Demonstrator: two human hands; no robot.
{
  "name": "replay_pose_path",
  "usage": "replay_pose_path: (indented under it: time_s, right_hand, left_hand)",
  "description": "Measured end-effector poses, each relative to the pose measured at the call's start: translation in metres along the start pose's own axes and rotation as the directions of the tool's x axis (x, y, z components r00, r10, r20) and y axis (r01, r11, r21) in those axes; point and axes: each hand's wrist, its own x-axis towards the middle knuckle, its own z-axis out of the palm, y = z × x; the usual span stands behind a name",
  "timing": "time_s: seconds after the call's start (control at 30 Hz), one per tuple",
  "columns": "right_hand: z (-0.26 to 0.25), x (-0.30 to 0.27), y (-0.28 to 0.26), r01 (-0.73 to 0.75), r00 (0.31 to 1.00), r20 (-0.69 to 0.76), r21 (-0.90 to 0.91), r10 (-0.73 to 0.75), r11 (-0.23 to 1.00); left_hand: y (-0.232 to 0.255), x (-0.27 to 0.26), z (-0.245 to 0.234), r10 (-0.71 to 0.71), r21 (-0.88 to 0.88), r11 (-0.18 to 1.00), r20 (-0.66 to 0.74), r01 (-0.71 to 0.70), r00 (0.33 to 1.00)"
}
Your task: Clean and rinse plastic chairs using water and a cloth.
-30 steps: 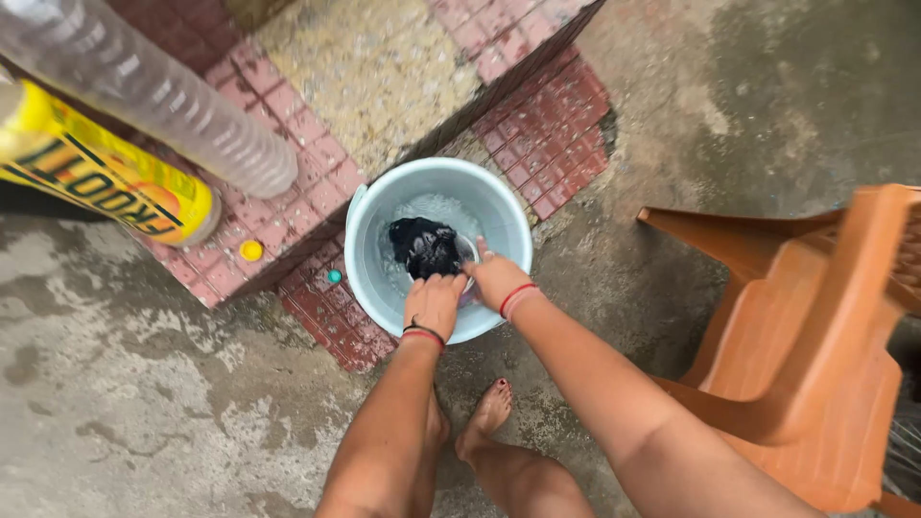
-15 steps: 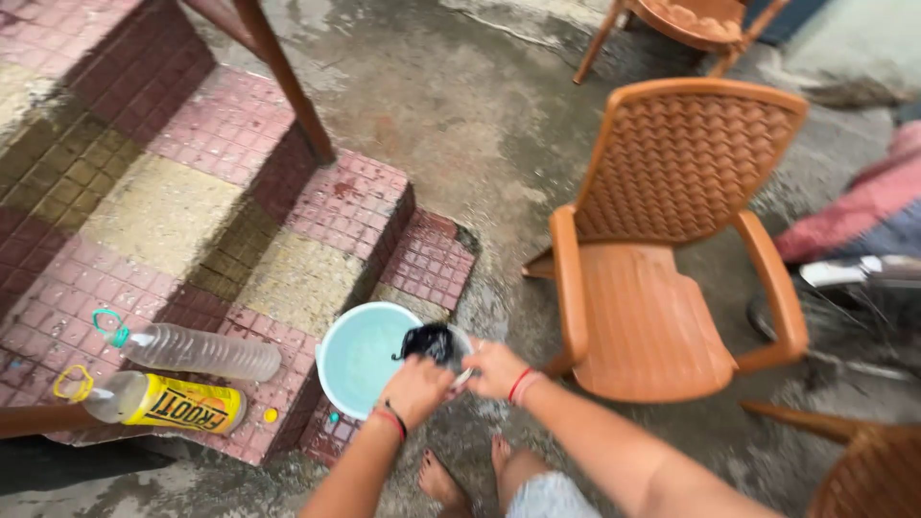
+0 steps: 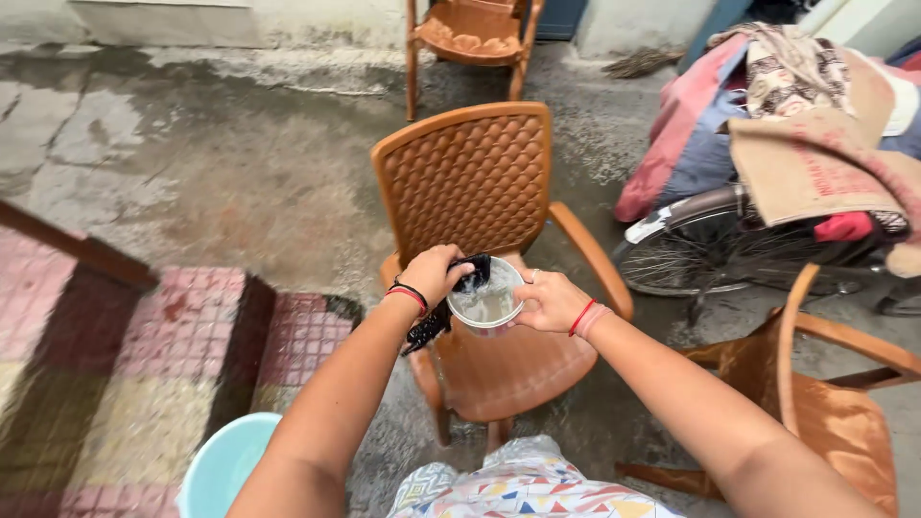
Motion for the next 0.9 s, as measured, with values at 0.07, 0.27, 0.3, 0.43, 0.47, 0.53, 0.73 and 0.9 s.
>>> replay_pose_path:
  time_s: [0.07,0.27,0.3,0.43,0.47,0.53,0.73,0.9]
  right_hand:
    - [-0.030,-0.014,0.034,-0.090,0.994,0.060,-0.015,0.090,0.996]
    - [-0.079,-0.032,0.154,-0.165,0.956,0.222,-0.139,0.193,0.976]
    - [-0.080,-0.030,0.171,-0.146,0.947,0.260,-0.176,0.189,0.974]
    - [-0.082,0.020,0.207,-0.219,0.842,0.428,-0.283,0.328,0.934]
    - [-0.081,0.037,0.216,-0.281,0.806,0.431,-0.326,0.407,0.903]
    - [-0.085,0.078,0.227,-0.339,0.764,0.428,-0.370,0.482,0.865]
    - [-0.121,0.181,0.219,-0.456,0.653,0.448,-0.412,0.611,0.789]
    - [-0.067,0.153,0.249,-0.494,0.766,0.314,-0.273,0.561,0.826]
  left_hand:
    - [0.020,0.040,0.016,-0.007,0.011,1.000,-0.052,0.007,0.999]
    - [-0.005,0.131,0.016,-0.118,-0.206,0.977,-0.299,0.057,0.947]
    - [0.001,0.135,0.005,-0.260,-0.437,0.891,-0.269,0.124,0.927]
    - [-0.012,0.165,-0.008,-0.561,-0.761,0.546,-0.022,0.350,0.828]
    - [-0.027,0.179,-0.004,-0.568,-0.697,0.618,-0.076,0.364,0.819]
    - [-0.061,0.213,0.007,-0.569,-0.625,0.683,-0.131,0.378,0.812]
    - [-0.109,0.259,0.014,-0.521,-0.315,0.847,-0.323,0.429,0.790]
    - [-0.151,0.241,0.009,-0.536,-0.351,0.829,-0.275,0.435,0.798]
